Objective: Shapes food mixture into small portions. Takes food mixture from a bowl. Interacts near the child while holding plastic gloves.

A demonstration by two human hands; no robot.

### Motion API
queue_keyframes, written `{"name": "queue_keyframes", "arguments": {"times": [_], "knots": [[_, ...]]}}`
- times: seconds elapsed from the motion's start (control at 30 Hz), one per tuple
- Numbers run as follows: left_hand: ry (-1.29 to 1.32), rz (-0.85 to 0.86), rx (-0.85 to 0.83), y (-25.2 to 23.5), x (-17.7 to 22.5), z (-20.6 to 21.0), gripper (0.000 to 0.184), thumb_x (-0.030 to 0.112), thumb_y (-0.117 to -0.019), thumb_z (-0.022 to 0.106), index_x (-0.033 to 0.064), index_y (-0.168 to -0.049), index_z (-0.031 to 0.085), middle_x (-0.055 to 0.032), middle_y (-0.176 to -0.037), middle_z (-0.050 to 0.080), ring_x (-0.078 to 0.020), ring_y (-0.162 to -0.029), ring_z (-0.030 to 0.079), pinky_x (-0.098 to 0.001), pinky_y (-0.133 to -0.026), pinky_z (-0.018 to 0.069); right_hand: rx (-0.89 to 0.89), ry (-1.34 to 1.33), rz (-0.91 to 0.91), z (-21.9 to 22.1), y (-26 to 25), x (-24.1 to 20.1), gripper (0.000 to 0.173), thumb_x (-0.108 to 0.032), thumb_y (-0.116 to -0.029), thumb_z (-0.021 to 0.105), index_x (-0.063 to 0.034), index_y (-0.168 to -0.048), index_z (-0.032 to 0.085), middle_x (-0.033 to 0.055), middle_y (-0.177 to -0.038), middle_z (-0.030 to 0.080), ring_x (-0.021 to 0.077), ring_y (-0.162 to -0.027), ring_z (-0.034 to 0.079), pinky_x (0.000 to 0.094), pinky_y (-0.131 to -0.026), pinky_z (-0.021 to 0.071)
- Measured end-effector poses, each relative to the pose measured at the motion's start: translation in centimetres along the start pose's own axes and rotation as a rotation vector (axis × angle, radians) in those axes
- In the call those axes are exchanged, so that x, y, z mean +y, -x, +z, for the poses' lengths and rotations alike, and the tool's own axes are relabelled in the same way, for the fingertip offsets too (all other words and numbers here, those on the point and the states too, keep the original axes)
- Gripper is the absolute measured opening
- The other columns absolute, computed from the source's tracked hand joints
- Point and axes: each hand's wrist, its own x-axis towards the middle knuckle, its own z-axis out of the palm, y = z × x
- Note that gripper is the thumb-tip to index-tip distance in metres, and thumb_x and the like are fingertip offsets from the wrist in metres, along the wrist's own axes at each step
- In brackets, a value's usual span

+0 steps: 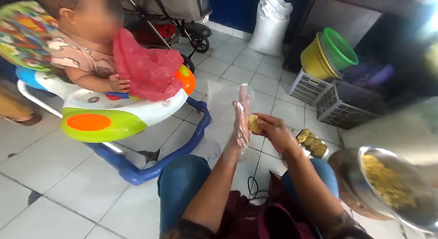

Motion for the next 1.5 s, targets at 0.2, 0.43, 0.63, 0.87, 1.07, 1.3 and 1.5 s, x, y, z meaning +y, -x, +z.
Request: {"name": "queue_keyframes", "arguments": {"times": [0.2,0.43,0.63,0.87,1.07,1.3,1.5], "knots": [[-0.202,0.008,-0.216,0.6,2.0,-0.1,0.067,0.051,-0.1079,0.011,0.013,-0.157,0.036,0.0001,-0.16,0.04,-0.0089,-0.143,0.039,-0.0325,-0.118,0.0336,-0.078,0.219,0.038,-1.3,0.5,-1.6,0.024,-0.004,-0.1053,0.05,0.0054,-0.124,0.063,0.0121,-0.105,0.069,0.012,-0.087,0.07,0.0279,-0.08,0.0602],[0.221,-0.04,-0.117,-0.5,-1.2,1.0,0.088,0.072,-0.0981,0.004,0.0147,-0.161,0.024,-0.0029,-0.16,0.04,-0.0114,-0.139,0.045,-0.0318,-0.112,0.0404,0.057,0.169,-0.031,-0.3,0.7,-1.1,0.021,-0.003,-0.1054,0.049,0.008,-0.117,0.063,0.0128,-0.099,0.069,0.012,-0.084,0.07,0.0294,-0.08,0.061],[0.844,-0.422,0.431,-1.4,-1.1,3.1,0.083,0.073,-0.0981,0.005,0.018,-0.131,0.058,-0.0047,-0.105,0.07,-0.0152,-0.092,0.068,-0.0341,-0.076,0.057,0.098,0.286,-0.156,1.9,0.2,0.9,0.043,-0.021,-0.1096,0.037,0.0012,-0.142,0.054,0.0184,-0.131,0.064,0.0193,-0.118,0.063,0.038,-0.105,0.0497],[1.038,-0.462,0.264,-1.7,0.2,1.8,0.082,0.067,-0.0992,-0.002,0.024,-0.142,0.053,-0.0024,-0.118,0.069,-0.0162,-0.101,0.068,-0.0339,-0.081,0.0573,0.13,0.43,-0.495,1.1,0.1,1.0,0.068,-0.045,-0.1099,0.018,0.0018,-0.15,0.046,0.0176,-0.15,0.052,0.0199,-0.141,0.047,0.0378,-0.118,0.0365],[0.944,-0.567,0.289,-1.3,0.1,2.2,0.079,0.072,-0.0988,0.009,0.0152,-0.111,0.062,-0.0029,-0.087,0.068,-0.0136,-0.078,0.068,-0.0323,-0.067,0.0581,-0.016,0.349,-0.521,1.1,-0.8,1.6,0.078,-0.058,-0.1062,0.011,-0.0035,-0.161,0.024,0.0131,-0.149,0.054,0.0164,-0.136,0.053,0.0396,-0.115,0.0418],[0.956,-0.616,0.183,-1.3,-0.4,3.0,0.083,0.075,-0.0966,0.007,0.0123,-0.107,0.061,-0.0064,-0.085,0.068,-0.0174,-0.077,0.068,-0.0357,-0.066,0.0585,0.019,0.31,-0.524,0.3,-1.1,2.1,0.074,-0.058,-0.1063,0.013,-0.0097,-0.16,0.028,0.0092,-0.133,0.066,0.017,-0.118,0.065,0.0409,-0.101,0.0529],[0.828,-0.382,0.432,-1.1,3.1,2.1,0.066,0.058,-0.1068,0.015,0.0104,-0.124,0.057,-0.0048,-0.099,0.068,-0.0121,-0.087,0.065,-0.0307,-0.075,0.0549,0.1,0.67,-0.949,2.6,-2.7,2.1,0.037,-0.024,-0.1005,0.053,0.0044,-0.109,0.075,0.0235,-0.121,0.07,0.0293,-0.118,0.066,0.0376,-0.103,0.051]]}}
